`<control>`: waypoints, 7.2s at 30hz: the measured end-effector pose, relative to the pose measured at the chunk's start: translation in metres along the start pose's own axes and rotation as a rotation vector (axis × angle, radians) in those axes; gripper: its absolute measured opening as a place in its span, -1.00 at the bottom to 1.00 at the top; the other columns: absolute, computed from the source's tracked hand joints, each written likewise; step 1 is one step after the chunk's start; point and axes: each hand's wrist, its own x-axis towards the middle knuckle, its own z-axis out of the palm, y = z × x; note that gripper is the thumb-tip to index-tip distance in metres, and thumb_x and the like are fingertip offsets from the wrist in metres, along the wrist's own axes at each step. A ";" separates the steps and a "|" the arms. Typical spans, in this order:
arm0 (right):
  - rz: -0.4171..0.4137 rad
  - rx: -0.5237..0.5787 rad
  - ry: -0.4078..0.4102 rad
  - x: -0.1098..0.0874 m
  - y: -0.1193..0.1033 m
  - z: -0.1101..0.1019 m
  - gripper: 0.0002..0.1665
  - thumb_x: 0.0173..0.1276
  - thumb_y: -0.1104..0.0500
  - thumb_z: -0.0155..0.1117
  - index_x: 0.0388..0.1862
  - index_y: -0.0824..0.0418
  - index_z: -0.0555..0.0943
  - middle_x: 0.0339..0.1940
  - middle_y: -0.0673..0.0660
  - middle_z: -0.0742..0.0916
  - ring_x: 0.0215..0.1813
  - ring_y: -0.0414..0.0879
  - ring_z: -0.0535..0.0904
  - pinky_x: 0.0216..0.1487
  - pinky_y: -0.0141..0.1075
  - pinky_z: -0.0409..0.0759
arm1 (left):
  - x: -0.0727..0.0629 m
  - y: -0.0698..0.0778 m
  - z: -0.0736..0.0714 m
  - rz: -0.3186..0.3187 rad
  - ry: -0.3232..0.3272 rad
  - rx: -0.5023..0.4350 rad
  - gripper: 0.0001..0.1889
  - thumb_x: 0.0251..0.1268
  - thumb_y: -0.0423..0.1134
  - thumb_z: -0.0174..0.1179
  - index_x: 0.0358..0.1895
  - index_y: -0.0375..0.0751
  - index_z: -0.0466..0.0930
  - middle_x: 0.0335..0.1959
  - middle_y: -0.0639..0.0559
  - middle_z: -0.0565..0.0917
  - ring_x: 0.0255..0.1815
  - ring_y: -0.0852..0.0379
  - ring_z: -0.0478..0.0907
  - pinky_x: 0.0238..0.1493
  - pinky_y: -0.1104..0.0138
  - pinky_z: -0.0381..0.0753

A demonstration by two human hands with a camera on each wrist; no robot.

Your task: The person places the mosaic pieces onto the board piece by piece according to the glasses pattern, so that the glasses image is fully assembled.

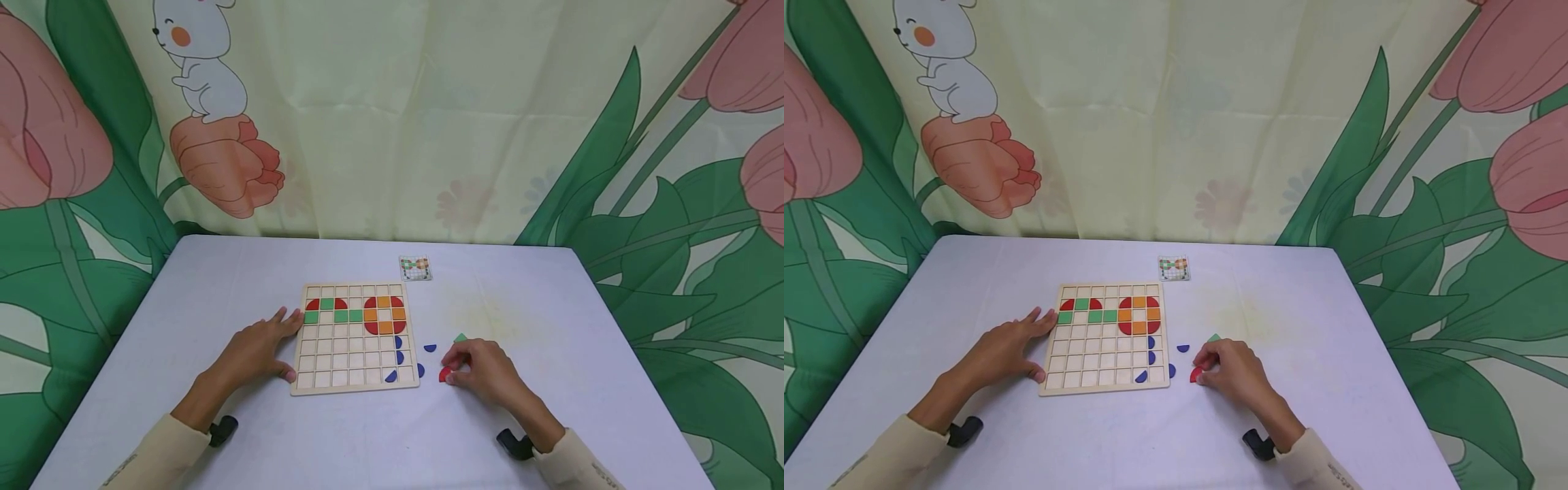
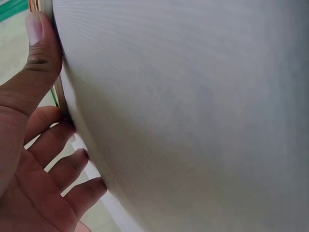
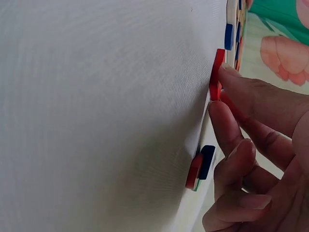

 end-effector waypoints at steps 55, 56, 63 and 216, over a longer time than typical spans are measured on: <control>-0.207 0.218 -0.015 0.032 -0.059 0.009 -0.85 0.29 0.18 0.63 -0.32 -0.09 0.82 -0.39 -0.15 0.77 -0.42 -0.10 0.48 -0.44 -0.39 0.42 | -0.001 0.000 -0.001 0.010 0.004 -0.004 0.28 -0.35 0.09 0.74 0.63 -0.14 0.32 0.62 -0.30 0.36 0.52 -0.53 0.40 0.28 -0.37 0.54; -0.209 0.222 -0.011 0.034 -0.062 0.009 -0.85 0.29 0.19 0.62 -0.32 -0.08 0.82 -0.39 -0.15 0.77 -0.42 -0.09 0.48 -0.44 -0.38 0.41 | -0.001 0.000 -0.001 0.009 0.004 -0.003 0.28 -0.35 0.09 0.74 0.63 -0.13 0.32 0.62 -0.30 0.36 0.53 -0.52 0.40 0.28 -0.37 0.54; -0.244 0.237 -0.004 0.041 -0.079 0.013 -0.85 0.30 0.22 0.61 -0.31 -0.04 0.81 -0.36 -0.13 0.78 -0.41 -0.06 0.49 -0.42 -0.37 0.40 | -0.001 0.000 -0.001 0.002 -0.003 -0.008 0.28 -0.35 0.09 0.75 0.63 -0.13 0.32 0.62 -0.33 0.35 0.50 -0.55 0.42 0.28 -0.37 0.55; 0.191 -0.019 0.113 0.025 0.017 -0.028 -0.71 0.26 0.06 0.63 -0.06 0.04 0.80 -0.23 0.02 0.80 -0.14 -0.03 0.64 -0.30 -0.26 0.45 | -0.002 0.001 -0.003 -0.018 -0.029 -0.019 0.28 -0.34 0.11 0.75 0.64 -0.11 0.31 0.63 -0.36 0.32 0.48 -0.61 0.40 0.31 -0.41 0.49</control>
